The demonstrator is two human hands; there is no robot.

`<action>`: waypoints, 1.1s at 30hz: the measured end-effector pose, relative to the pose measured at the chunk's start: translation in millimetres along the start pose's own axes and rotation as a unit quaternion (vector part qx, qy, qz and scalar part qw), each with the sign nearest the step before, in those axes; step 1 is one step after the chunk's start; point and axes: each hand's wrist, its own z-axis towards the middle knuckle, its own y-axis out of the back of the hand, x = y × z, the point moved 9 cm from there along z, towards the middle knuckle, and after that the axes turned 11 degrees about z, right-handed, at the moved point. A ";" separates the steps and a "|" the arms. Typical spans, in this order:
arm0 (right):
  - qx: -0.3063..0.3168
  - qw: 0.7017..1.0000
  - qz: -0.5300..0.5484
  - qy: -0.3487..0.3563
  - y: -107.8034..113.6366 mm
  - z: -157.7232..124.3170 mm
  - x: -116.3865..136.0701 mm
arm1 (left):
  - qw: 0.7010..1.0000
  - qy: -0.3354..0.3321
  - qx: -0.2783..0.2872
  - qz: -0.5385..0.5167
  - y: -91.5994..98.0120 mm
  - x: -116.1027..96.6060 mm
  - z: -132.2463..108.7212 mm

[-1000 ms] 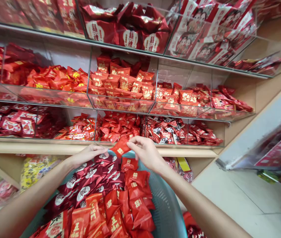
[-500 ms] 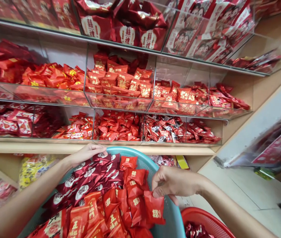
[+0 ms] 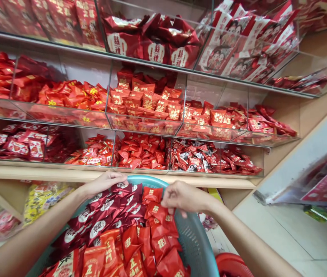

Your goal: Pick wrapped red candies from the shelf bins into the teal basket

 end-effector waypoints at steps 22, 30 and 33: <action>-0.286 0.787 -0.478 0.264 11.1 103.6 103.8 | 0.999 -0.015 -0.013 0.036 3.4 -1.8 0.3; -0.377 0.844 -0.144 0.354 50.3 81.4 98.2 | 0.999 -0.020 -0.007 0.025 2.4 -1.9 0.2; -0.372 0.875 0.046 0.307 56.5 75.8 78.0 | 0.999 -0.015 -0.010 0.027 2.6 -0.8 0.4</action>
